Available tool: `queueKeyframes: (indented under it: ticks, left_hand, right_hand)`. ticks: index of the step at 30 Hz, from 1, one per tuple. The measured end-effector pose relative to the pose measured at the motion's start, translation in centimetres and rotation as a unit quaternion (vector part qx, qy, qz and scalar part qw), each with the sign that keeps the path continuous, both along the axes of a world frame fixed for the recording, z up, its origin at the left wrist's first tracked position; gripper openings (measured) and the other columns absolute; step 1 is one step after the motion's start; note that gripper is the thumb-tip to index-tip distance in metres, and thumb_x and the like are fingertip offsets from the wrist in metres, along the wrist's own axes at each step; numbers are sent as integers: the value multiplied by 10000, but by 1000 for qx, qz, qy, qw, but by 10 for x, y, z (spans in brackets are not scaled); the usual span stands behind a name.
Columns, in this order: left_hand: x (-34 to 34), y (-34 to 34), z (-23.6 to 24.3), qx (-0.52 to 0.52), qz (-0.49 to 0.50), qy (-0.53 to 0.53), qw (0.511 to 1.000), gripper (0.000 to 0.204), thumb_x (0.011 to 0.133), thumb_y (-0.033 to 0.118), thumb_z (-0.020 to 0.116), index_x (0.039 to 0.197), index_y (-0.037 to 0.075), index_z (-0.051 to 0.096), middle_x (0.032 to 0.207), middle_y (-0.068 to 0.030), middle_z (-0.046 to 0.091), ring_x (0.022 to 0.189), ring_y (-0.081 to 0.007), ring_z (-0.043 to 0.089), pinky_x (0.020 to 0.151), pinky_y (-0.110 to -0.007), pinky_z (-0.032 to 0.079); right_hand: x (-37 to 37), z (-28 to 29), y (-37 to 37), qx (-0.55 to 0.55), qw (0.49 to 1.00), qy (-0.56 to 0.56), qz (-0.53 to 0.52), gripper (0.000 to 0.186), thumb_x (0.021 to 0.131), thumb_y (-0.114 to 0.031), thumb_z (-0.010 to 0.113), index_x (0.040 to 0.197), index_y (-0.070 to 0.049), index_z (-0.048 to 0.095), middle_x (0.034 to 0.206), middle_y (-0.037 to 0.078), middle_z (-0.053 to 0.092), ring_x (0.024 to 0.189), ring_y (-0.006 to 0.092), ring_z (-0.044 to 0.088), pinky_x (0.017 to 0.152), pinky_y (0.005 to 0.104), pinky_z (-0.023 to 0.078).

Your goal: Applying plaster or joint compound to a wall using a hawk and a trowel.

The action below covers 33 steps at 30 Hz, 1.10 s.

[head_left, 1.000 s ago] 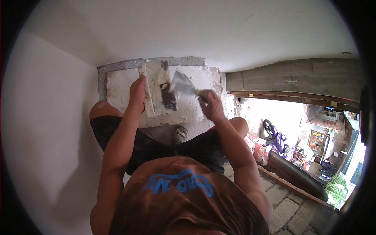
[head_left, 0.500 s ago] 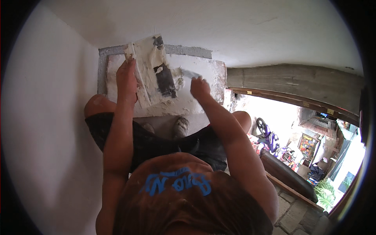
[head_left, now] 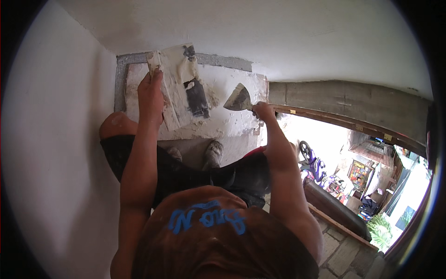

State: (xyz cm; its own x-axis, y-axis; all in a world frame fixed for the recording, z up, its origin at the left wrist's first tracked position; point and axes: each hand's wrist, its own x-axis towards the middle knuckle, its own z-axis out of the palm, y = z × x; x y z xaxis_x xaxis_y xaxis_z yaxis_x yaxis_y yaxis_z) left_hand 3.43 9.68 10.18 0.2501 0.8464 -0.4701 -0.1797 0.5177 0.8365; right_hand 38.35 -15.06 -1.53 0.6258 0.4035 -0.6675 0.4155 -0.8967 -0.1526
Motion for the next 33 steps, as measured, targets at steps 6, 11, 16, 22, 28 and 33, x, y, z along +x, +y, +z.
queueKeyframes:
  ticks: [6,11,16,22,28,33]
  left_hand:
    - [1,-6,-13,24,17,55,998,324,1002,218,525,1200,-24,608,1023,-44,646,902,-103,565,830,-269,451]
    - [-1,-5,-30,11,22,71,997,319,1001,227,533,1192,-17,611,1017,-40,645,886,-108,567,809,-281,457]
    - [7,2,-40,10,24,82,996,329,1001,246,535,1179,-17,616,1021,-52,648,884,-125,573,809,-296,461]
    - [12,11,-43,49,-36,93,994,351,994,266,535,1173,-24,619,1006,-87,665,878,-153,593,810,-319,464]
    - [22,16,-7,-122,-139,-3,983,390,1009,282,476,1227,-21,587,1040,-110,679,911,-225,681,793,-354,545]
    - [30,12,-12,-230,-148,-116,955,407,1036,312,417,1255,6,570,1087,-123,675,932,-241,689,809,-389,574]
  right_hand:
    - [-27,-61,-15,138,975,111,-132,277,835,-288,569,875,-26,651,707,73,663,545,151,595,476,317,479]
    - [-38,-71,-13,179,948,201,-170,251,837,-256,537,863,-30,644,704,75,655,541,145,580,466,307,463]
    - [-9,-14,-24,178,925,296,-159,234,829,-211,523,883,-20,646,753,94,657,572,162,593,482,295,463]
    - [-27,108,-10,306,867,364,-150,218,813,-158,513,959,-19,595,812,103,654,644,147,605,564,290,499]
    - [-103,202,14,524,843,118,-1,225,837,-97,553,1034,7,582,885,91,657,717,152,615,654,285,504]
    - [-160,191,11,536,811,-146,184,370,715,8,688,1069,-55,599,984,138,636,865,311,638,734,389,529]
